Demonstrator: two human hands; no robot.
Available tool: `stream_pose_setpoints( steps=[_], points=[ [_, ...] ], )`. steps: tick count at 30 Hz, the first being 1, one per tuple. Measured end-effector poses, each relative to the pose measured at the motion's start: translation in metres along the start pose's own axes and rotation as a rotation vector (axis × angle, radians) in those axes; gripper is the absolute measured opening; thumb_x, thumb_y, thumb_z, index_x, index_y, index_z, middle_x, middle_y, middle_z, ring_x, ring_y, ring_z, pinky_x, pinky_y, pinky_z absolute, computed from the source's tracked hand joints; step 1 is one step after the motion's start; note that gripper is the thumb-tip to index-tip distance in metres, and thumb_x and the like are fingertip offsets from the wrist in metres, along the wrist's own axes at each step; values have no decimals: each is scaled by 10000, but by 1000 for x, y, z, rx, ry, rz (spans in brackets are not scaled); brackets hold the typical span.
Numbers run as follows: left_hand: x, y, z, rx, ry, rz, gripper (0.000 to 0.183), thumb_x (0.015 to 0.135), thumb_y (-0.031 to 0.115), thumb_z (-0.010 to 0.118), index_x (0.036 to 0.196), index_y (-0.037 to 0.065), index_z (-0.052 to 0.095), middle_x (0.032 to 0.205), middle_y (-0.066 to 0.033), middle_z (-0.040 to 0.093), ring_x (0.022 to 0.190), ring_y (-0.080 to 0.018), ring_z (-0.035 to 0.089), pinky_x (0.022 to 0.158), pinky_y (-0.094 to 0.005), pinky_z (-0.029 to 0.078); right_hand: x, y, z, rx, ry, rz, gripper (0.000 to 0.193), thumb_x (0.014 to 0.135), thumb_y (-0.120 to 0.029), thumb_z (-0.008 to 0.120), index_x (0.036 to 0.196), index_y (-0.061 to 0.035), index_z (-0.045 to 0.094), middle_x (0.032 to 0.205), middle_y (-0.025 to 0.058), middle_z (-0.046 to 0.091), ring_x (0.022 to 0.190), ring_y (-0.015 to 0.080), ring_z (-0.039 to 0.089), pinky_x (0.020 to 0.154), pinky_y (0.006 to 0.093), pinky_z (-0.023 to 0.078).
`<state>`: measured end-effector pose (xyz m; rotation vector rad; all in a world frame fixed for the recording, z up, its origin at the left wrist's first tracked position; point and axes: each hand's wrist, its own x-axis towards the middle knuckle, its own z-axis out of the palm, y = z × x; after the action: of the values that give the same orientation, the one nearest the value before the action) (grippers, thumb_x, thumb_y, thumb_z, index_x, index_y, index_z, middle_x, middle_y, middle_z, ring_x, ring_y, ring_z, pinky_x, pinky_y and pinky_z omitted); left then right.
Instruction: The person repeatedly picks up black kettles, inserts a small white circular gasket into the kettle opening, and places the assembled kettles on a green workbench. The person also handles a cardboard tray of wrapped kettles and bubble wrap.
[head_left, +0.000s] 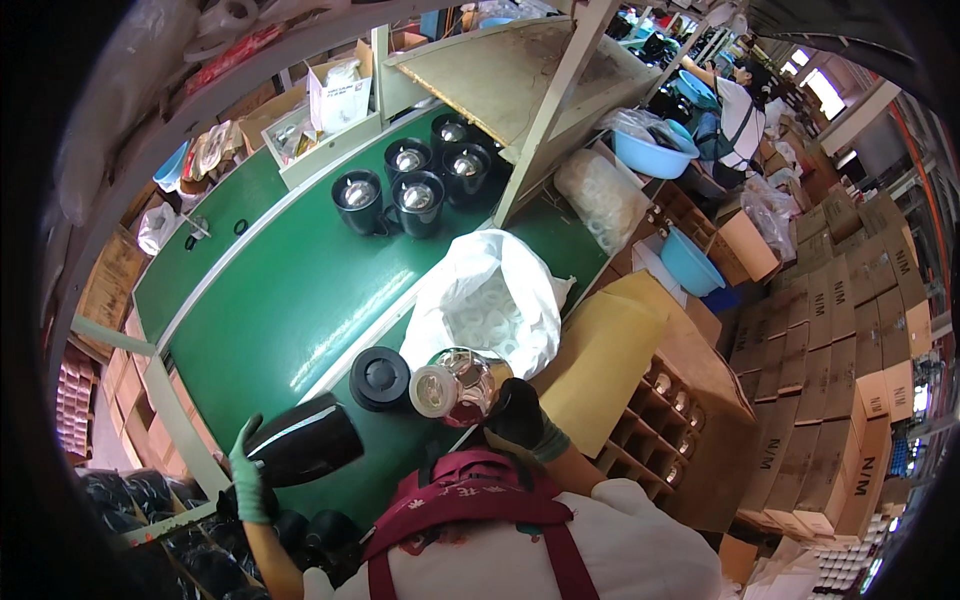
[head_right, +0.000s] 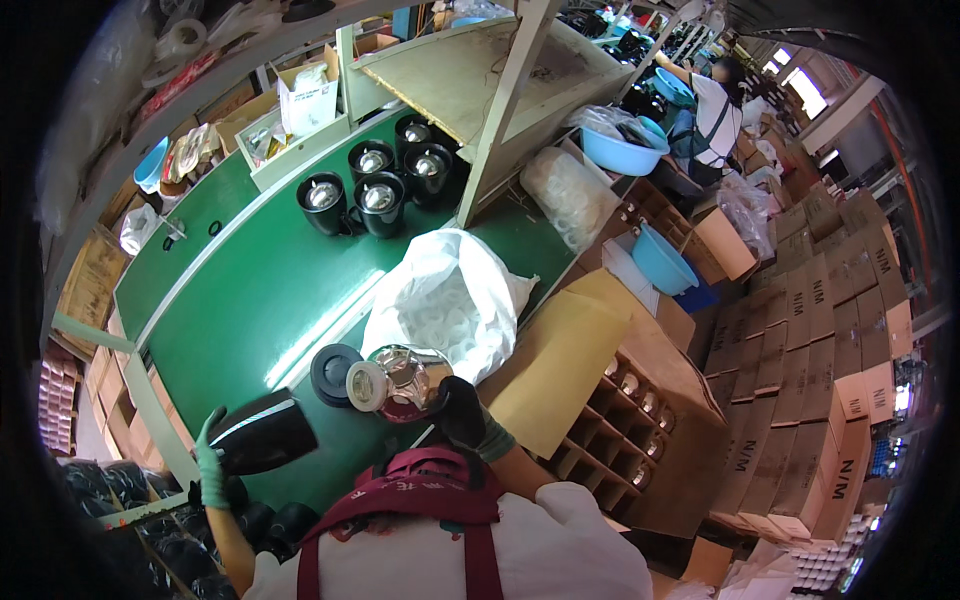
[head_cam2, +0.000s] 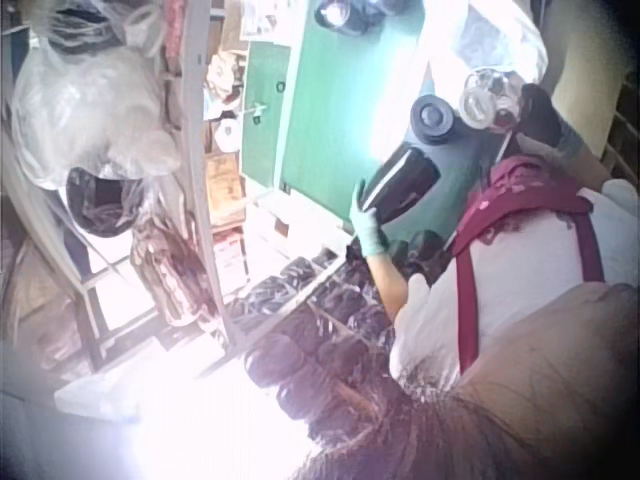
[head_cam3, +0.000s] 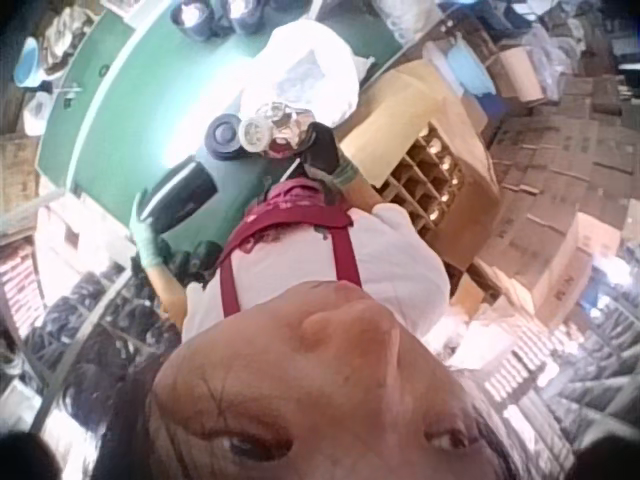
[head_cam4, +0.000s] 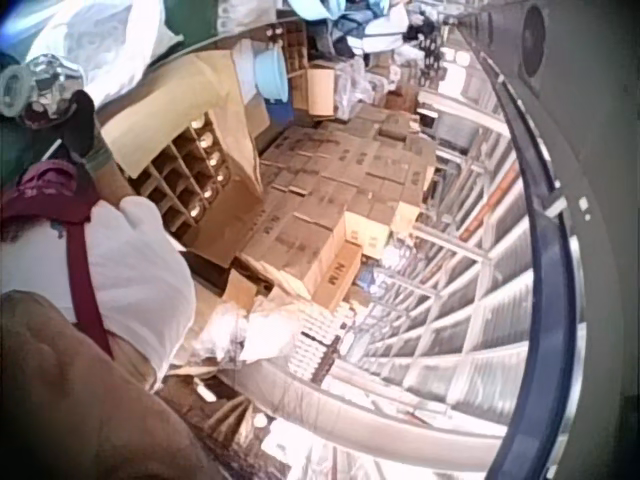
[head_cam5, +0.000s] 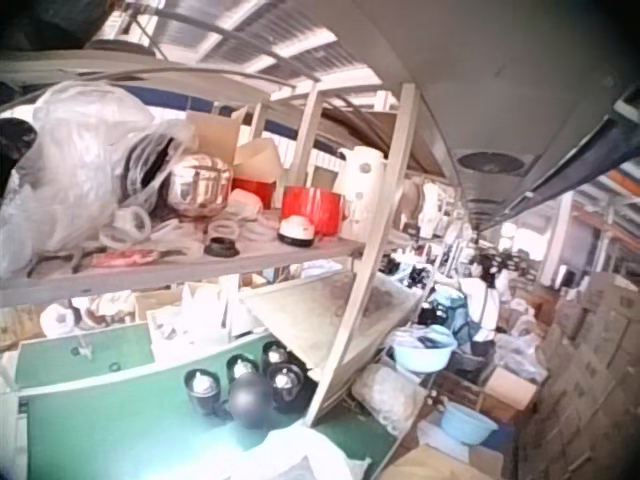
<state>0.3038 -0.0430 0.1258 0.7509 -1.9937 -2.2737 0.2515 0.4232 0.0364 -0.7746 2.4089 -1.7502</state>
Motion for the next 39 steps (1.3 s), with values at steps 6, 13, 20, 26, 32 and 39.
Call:
stream_pose_setpoints(
  steps=[6,13,20,26,32,39],
  points=[
    [30,-142,-160,258,-236,186,422,1027,241,520,1374,1,513,1330,-114,591,1190,-237,576,1037,-375,475,34,-20,15,1329,76,571,570,962,-228,612,1442,-11,394,1274,128,608,1145,246,629,1013,379,506],
    [-7,-6,75,577,-480,179,477,814,216,724,1243,22,648,1057,-195,695,985,-330,665,921,-395,502,35,-35,34,1080,33,625,693,877,-175,726,1472,-33,401,1382,122,545,1240,223,546,1065,380,456],
    [-7,18,91,755,-565,445,572,772,209,749,1319,81,636,1098,-188,664,1031,-335,634,905,-397,503,60,-41,-8,691,-317,665,715,776,-98,822,1400,-23,482,1344,92,576,1177,186,559,1038,362,457],
    [0,-15,72,675,-518,310,922,599,495,825,1401,117,575,1105,-175,631,1032,-362,607,885,-453,487,66,-16,-6,387,-296,531,778,801,-160,805,1465,-30,420,1436,105,512,1267,220,521,1097,382,419],
    [-1,-43,42,570,-48,278,574,716,41,663,1286,107,646,1051,-175,683,964,-397,643,870,-412,521,128,-29,24,-81,-386,236,707,869,-82,692,1498,-19,377,1486,136,471,1313,264,510,1098,395,423],
    [6,-112,-79,1082,496,202,870,821,390,816,1453,-32,392,1376,-220,479,1270,-330,489,1048,-439,425,261,-47,123,-29,-351,-232,541,700,-105,867,1161,27,618,1445,202,487,1283,371,506,1056,426,427]
  ],
)
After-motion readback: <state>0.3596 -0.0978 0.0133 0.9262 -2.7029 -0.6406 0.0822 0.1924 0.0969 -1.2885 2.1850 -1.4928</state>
